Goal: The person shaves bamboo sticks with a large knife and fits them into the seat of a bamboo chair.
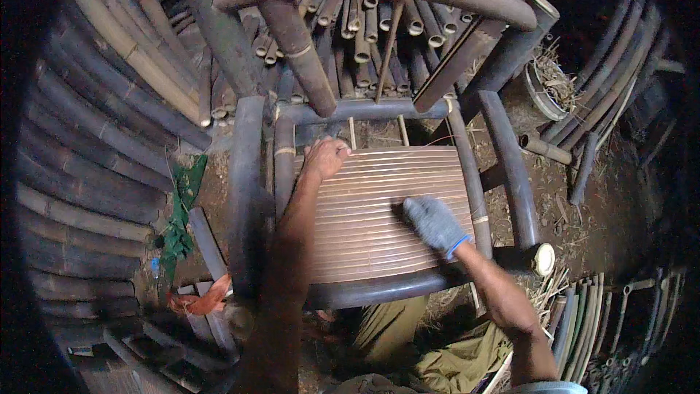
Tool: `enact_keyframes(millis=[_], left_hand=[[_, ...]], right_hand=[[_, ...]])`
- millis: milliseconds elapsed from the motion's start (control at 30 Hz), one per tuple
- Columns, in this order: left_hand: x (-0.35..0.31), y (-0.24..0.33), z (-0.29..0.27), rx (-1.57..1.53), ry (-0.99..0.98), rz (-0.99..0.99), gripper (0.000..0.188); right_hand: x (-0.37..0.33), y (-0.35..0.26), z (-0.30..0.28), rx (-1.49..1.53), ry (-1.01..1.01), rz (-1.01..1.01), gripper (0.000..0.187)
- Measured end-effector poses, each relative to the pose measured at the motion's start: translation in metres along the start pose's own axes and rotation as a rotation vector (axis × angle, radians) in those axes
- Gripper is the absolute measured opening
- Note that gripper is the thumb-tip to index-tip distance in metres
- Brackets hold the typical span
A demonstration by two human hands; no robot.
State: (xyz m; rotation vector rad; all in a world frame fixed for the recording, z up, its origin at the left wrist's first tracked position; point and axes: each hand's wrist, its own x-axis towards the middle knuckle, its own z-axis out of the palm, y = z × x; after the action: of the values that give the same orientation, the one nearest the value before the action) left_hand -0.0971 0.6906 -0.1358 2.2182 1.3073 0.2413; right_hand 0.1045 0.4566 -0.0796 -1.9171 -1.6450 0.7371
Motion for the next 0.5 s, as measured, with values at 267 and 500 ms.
enact_keyframes(millis=[267, 500], left_hand=[[-0.006, 0.034, 0.045, 0.153, 0.437, 0.253, 0.060], [-0.040, 0.160, 0.143, 0.383, 0.232, 0.311, 0.069]], right_hand=[[-0.242, -0.024, 0.050, 0.301, 0.180, -0.075, 0.021], [-0.487, 0.003, -0.081, 1.072, 0.081, 0.975, 0.051]])
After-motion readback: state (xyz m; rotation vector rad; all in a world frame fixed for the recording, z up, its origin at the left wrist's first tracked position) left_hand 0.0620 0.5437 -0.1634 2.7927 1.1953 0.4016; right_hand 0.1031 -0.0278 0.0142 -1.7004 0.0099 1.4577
